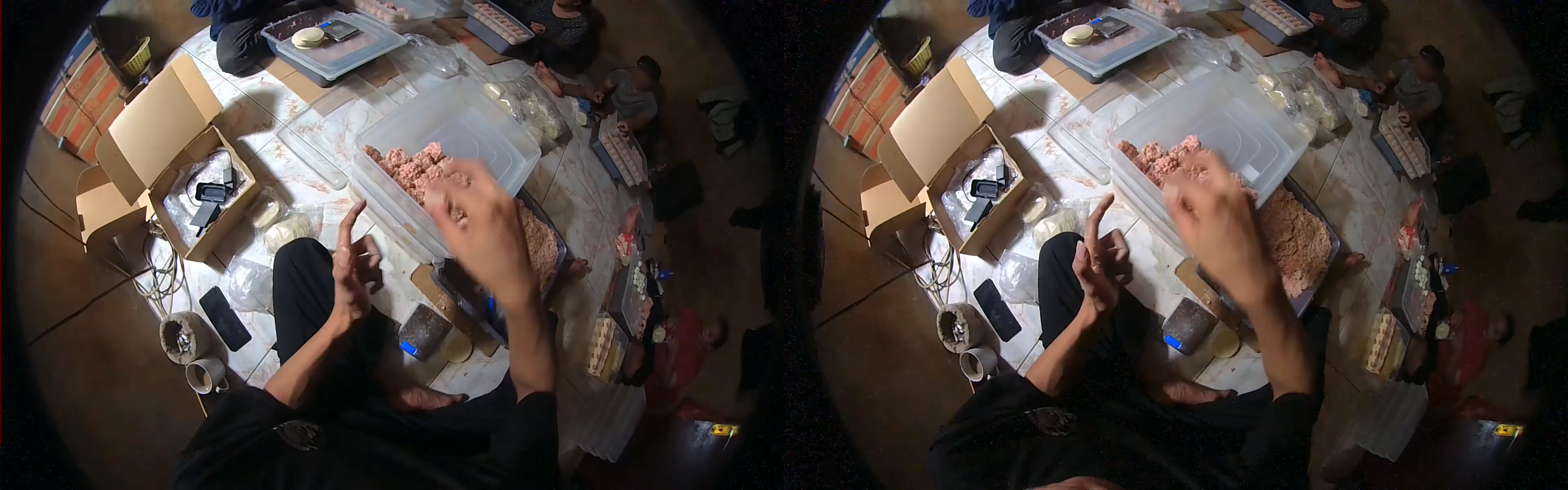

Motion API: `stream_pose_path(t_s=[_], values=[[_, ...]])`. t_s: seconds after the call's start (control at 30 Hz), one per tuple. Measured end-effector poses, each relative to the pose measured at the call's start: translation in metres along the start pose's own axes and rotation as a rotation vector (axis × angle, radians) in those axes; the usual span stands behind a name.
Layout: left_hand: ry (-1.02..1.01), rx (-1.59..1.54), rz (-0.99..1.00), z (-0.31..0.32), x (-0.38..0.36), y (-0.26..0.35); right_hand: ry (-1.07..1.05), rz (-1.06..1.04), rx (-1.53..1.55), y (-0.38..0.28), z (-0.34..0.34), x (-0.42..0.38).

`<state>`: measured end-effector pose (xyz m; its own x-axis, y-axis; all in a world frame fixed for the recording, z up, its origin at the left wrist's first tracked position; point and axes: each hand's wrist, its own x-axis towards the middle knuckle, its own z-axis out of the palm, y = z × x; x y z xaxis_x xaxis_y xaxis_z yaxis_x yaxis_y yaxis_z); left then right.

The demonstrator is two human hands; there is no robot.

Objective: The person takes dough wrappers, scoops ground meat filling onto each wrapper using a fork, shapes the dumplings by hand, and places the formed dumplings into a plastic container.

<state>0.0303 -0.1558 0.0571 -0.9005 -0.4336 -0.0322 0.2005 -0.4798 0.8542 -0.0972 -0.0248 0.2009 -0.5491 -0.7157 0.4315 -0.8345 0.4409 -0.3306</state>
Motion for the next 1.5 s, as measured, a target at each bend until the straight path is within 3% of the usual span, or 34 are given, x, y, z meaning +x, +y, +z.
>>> stream_pose_path(t_s=[0.07, 0.2, 0.4, 0.47, 0.57, 0.6, 0.67, 0.73, 0.8, 0.83, 0.87, 0.93, 1.0, 1.03, 1.07, 1.13, 1.17, 1.2, 1.23, 1.33, 1.37, 1.47, 1.5], values=[[0.102, 0.065, -0.106, -0.016, 0.001, -0.012, -0.063, 0.092, 0.056, 0.03, 0.014, 0.047], [0.062, 0.101, -0.096, -0.029, -0.029, -0.034, -0.271, 0.138, 0.032, 0.108, 0.099, 0.113], [0.211, 0.062, -0.151, -0.072, -0.05, -0.03, -0.525, 0.386, 0.154, 0.129, 0.142, 0.139], [0.241, 0.074, -0.159, -0.083, -0.053, -0.027, -0.556, 0.356, 0.281, 0.137, 0.142, 0.135], [0.221, 0.103, -0.177, -0.076, -0.052, -0.031, -0.285, 0.348, 0.339, 0.147, 0.157, 0.126], [0.203, 0.131, -0.197, -0.069, -0.055, -0.034, -0.323, 0.408, 0.398, 0.142, 0.159, 0.121], [0.086, 0.064, -0.269, -0.058, -0.061, -0.053, -0.376, 0.522, 0.513, 0.125, 0.158, 0.122], [-0.012, 0.329, -0.154, -0.027, -0.065, -0.067, -0.315, 0.459, 0.426, 0.111, 0.147, 0.116], [-0.171, 0.338, -0.146, -0.003, -0.074, -0.088, 0.029, 0.005, 0.095, 0.105, 0.143, 0.094], [-0.277, 0.468, -0.266, 0.007, -0.077, -0.089, 0.169, -0.034, 0.055, 0.09, 0.117, 0.076], [-0.343, 0.52, -0.225, 0.023, -0.082, -0.094, 0.304, -0.084, 0.006, 0.067, 0.082, 0.064], [-0.585, 0.803, -0.209, 0.049, -0.086, -0.107, 0.262, 0.121, 0.011, 0.057, 0.011, 0.019], [-0.85, 0.914, 0.074, 0.049, -0.099, -0.178, 0.169, 0.447, 0.007, 0.057, -0.048, -0.044], [-0.964, 0.957, 0.055, 0.065, -0.105, -0.181, 0.245, 0.393, -0.234, 0.098, -0.035, -0.088], [-1.161, 1.0, 0.144, 0.063, -0.109, -0.215, 0.017, 0.584, -0.421, 0.116, -0.035, -0.133], [-1.331, 1.44, 0.358, 0.059, -0.123, -0.263, -0.435, 0.951, -0.362, 0.139, -0.006, -0.207], [-1.346, 1.497, 0.387, 0.062, -0.128, -0.265, -0.672, 0.98, -0.262, 0.172, 0.028, -0.252], [-1.356, 1.554, 0.422, 0.065, -0.128, -0.268, -0.699, 1.006, -0.218, 0.194, 0.063, -0.286], [-1.366, 1.612, 0.458, 0.067, -0.127, -0.271, -0.395, 1.01, -0.2, 0.208, 0.1, -0.32], [-1.396, 1.538, 0.318, 0.064, -0.122, -0.285, -0.431, 1.097, -0.251, 0.198, 0.091, -0.294], [-1.298, 1.491, 0.408, 0.059, -0.125, -0.294, -0.413, 1.078, -0.252, 0.199, 0.09, -0.292], [-1.261, 1.224, 0.311, 0.05, -0.119, -0.3, -0.245, 0.938, -0.143, 0.212, 0.096, -0.303], [-1.308, 1.176, 0.187, 0.043, -0.118, -0.316, -0.107, 0.926, -0.2, 0.193, 0.081, -0.296]])
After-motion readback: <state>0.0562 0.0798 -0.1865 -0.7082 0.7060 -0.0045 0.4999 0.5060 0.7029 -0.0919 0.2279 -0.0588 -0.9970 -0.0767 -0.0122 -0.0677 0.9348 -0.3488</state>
